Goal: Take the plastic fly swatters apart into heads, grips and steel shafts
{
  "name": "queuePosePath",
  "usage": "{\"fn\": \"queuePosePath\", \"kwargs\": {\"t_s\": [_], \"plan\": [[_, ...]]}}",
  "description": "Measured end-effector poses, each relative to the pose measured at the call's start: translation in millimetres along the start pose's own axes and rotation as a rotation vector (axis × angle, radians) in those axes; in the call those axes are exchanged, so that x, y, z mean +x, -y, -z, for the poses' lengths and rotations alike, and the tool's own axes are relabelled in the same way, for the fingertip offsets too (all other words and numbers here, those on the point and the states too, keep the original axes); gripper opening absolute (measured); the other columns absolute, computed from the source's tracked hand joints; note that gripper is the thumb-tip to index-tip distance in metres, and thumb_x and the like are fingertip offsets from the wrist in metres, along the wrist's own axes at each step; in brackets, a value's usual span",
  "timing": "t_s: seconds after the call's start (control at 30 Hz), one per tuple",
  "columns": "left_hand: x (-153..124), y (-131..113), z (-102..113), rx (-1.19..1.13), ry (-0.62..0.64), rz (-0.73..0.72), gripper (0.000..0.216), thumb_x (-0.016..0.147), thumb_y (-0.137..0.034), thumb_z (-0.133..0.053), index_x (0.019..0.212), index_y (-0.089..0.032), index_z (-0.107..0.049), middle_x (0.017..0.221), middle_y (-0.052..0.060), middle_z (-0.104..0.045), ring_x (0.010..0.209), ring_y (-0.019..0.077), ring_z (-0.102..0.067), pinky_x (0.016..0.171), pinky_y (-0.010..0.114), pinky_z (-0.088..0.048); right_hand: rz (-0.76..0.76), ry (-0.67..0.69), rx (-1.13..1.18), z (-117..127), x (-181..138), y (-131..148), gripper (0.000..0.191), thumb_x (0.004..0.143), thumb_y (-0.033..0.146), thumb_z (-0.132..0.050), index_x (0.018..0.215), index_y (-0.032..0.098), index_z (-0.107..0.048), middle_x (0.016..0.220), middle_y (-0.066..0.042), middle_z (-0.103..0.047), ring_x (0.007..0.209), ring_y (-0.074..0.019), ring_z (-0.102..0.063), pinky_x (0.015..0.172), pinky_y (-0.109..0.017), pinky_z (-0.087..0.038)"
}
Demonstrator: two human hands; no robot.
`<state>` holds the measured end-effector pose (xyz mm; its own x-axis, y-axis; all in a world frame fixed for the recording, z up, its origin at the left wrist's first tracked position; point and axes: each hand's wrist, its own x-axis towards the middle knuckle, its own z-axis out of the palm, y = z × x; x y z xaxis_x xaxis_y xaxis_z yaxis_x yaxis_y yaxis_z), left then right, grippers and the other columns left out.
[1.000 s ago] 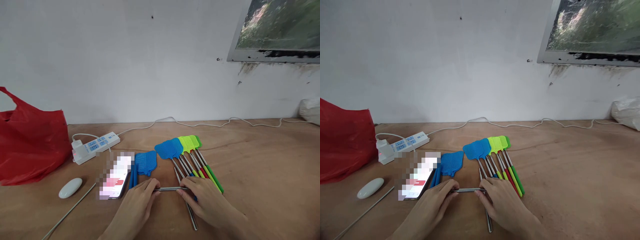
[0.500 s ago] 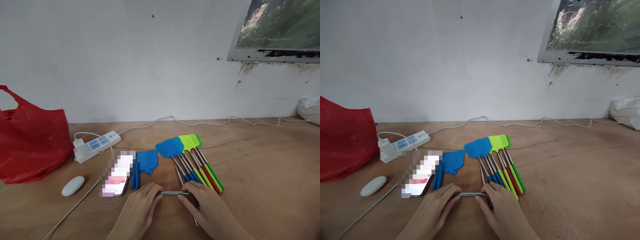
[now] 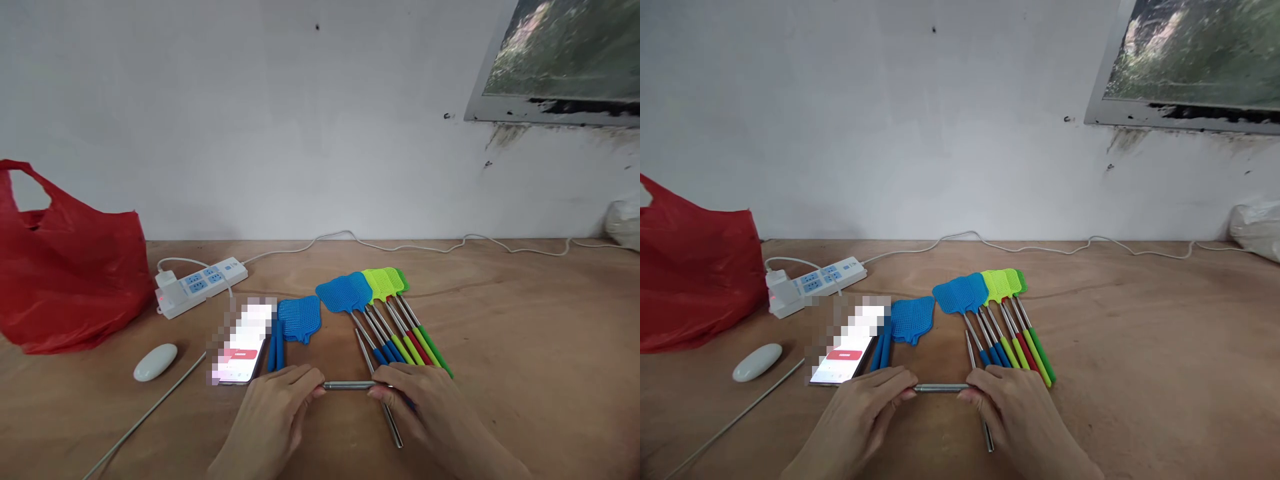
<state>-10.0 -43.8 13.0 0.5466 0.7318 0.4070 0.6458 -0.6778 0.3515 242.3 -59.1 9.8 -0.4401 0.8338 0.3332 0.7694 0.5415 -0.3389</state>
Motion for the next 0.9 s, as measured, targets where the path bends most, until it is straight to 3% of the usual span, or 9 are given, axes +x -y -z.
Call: {"fn": "queuePosePath", "kwargs": {"t_s": [0.2, 0.4, 0.57, 0.63, 0.77, 0.9], "plan": [[-1.8, -1.7, 7.7, 0.006, -0.006, -0.002, 0.028, 0.09, -0.005, -0.033, 0.08, -0.022, -0.053, 0.069, -0.001, -0.062, 0.06, 0.0155, -0.061, 0.053, 0.023, -0.032, 0.054, 0.013, -0.003, 11.1, 2.7, 0.3, 0.036, 0.108, 0.038, -0.036, 0.083, 0.024, -0.057, 0.07, 0.004, -0.067, 0.058, -0.014, -0.062, 0.052, -0.027, -0.026], [0.2, -9.8, 7.1, 0.038, -0.022, -0.001, 0.026, 0.082, 0.0, -0.033, 0.073, -0.022, -0.045, 0.065, -0.002, -0.058, 0.055, 0.0141, -0.057, 0.051, 0.022, -0.031, 0.044, 0.068, 0.001, 19.9, 4.2, 2.2, 0.042, 0.107, 0.04, -0.037, 0.071, 0.022, -0.049, 0.061, 0.005, -0.061, 0.05, -0.0113, -0.055, 0.049, -0.026, -0.025], [-2.0, -3.5, 18.8, 0.06, -0.055, 0.0, 0.033, 0.074, 0.002, -0.032, 0.082, -0.024, -0.052, 0.072, -0.002, -0.065, 0.063, 0.0156, -0.064, 0.052, 0.022, -0.035, -0.026, 0.111, 0.031, 34.9, -4.9, -11.7, 0.039, 0.106, 0.043, -0.04, 0.076, 0.024, -0.056, 0.064, 0.004, -0.062, 0.056, -0.0125, -0.058, 0.05, -0.026, -0.029], [-3.4, 3.0, 26.0, 0.093, -0.099, 0.012, 0.033, 0.078, 0.0, -0.034, 0.086, -0.024, -0.054, 0.075, -0.002, -0.067, 0.064, 0.016, -0.065, 0.052, 0.022, -0.036, -0.095, 0.082, 0.063, 37.9, -10.3, -21.4, 0.035, 0.105, 0.044, -0.042, 0.083, 0.025, -0.062, 0.069, 0.003, -0.066, 0.059, -0.0135, -0.06, 0.052, -0.026, -0.033], [-4.0, 9.1, 32.2, 0.163, -0.019, 0.013, 0.025, 0.092, -0.009, -0.037, 0.086, -0.024, -0.055, 0.071, -0.003, -0.066, 0.06, 0.0173, -0.063, 0.057, 0.025, -0.039, -0.156, 0.063, 0.08, 37.4, -14.7, -29.0, 0.036, 0.104, 0.044, -0.043, 0.082, 0.025, -0.064, 0.07, 0.0, -0.066, 0.061, -0.0156, -0.06, 0.053, -0.028, -0.036], [-2.9, 4.3, 24.6, 0.214, 0.042, 0.005, 0.029, 0.096, -0.008, -0.032, 0.089, -0.022, -0.056, 0.078, 0.001, -0.068, 0.064, 0.0202, -0.063, 0.063, 0.03, -0.041, -0.157, 0.063, 0.029, 32.3, -11.3, -19.6, 0.031, 0.104, 0.038, -0.042, 0.085, 0.024, -0.062, 0.077, -0.002, -0.067, 0.07, -0.0185, -0.062, 0.063, -0.03, -0.042]]}}
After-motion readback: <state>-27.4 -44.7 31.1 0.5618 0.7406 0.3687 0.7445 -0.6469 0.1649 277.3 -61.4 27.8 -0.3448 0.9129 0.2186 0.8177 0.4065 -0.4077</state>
